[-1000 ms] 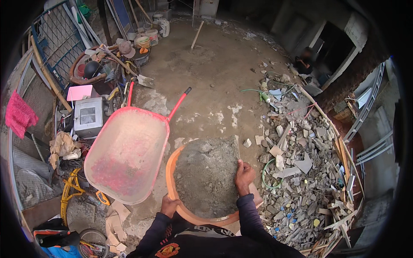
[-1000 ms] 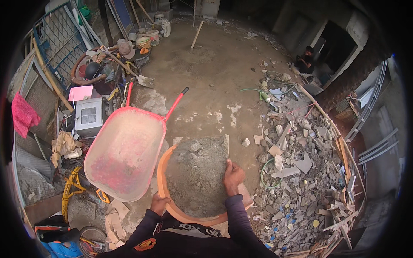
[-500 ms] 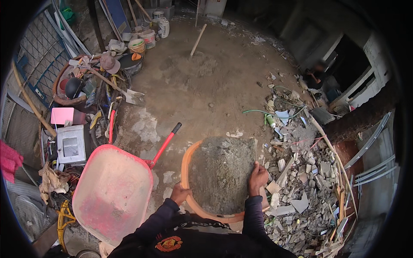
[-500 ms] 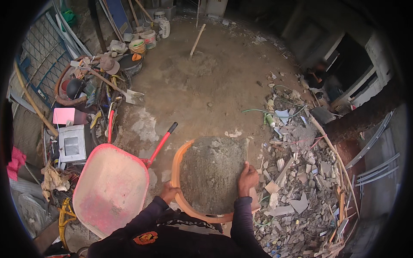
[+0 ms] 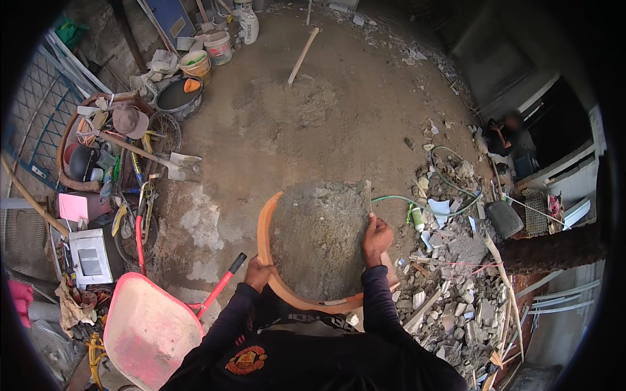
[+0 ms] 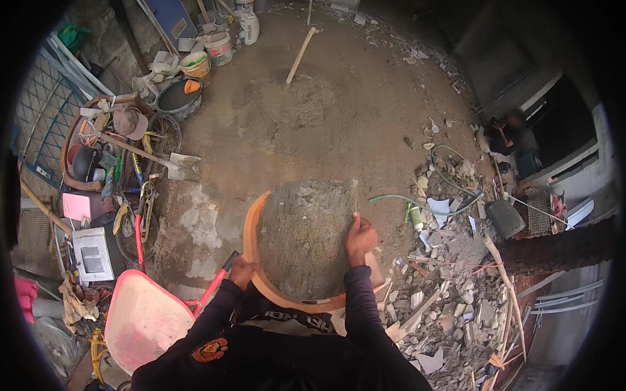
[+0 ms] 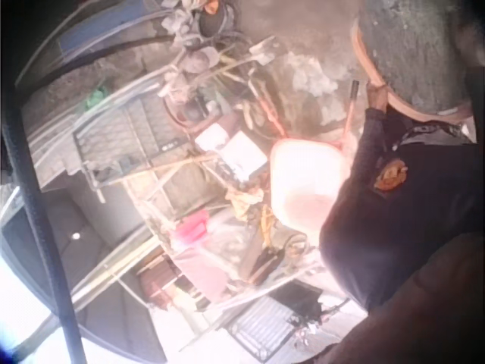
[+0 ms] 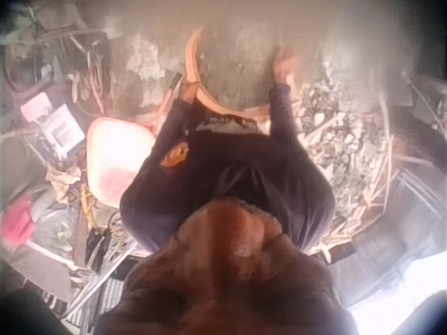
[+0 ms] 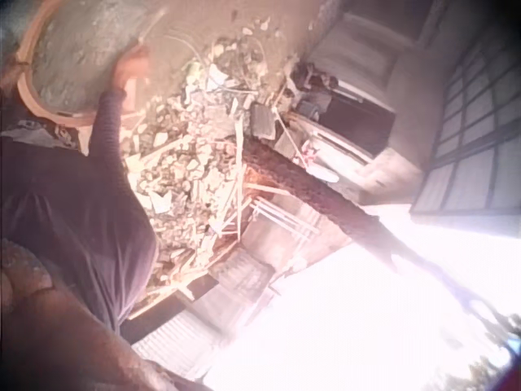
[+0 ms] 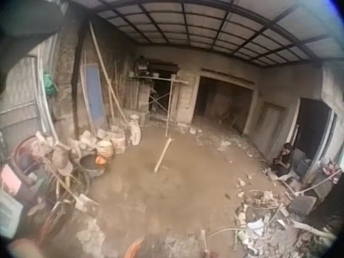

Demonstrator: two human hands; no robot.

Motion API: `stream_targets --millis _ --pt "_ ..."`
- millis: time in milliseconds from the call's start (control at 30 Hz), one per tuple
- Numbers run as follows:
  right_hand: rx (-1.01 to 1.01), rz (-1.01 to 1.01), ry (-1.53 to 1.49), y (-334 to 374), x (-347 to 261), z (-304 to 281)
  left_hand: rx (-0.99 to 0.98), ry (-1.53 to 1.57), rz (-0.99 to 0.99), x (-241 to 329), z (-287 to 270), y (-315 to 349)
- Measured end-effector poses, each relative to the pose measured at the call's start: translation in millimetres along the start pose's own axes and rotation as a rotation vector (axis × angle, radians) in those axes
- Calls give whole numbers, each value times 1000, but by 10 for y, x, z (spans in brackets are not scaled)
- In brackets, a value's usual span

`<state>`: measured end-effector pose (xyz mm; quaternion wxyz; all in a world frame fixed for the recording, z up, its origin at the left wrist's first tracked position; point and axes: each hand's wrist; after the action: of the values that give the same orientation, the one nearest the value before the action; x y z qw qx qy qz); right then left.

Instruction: The person scoops wet concrete from a large container into an orange basin using a trowel, then carries the basin to a pile of dry sand and dumps it. The person repeats the scooping and dumping cycle and briefly uses a hoe to mix the pile.

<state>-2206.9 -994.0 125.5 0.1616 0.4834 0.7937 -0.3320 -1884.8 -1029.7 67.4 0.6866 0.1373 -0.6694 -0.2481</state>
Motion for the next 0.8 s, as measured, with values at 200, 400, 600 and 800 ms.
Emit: stream_targets --millis 200,400,600,800 --pt "-81 -32 32 -1244 -642 1602 24 103 -14 644 629 -1841" --pt "-143 -15 60 -2472 -1201 2989 36 27 106 1523 1161 -3316" --pt "-229 -89 38 -3704 -1896 4191 125 70 67 2171 1755 -4754" --pt "-368 -128 15 -5132 -2305 5699 178 -28 -23 2851 2595 -6365"
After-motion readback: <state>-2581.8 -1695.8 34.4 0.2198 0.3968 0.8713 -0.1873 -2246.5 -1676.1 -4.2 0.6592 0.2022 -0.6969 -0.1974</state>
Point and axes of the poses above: each hand's wrist, its own y-axis away from the middle knuckle, its own z-axis out of the palm, x = y × z, and after that the axes turned 11 degrees about x, right-handed
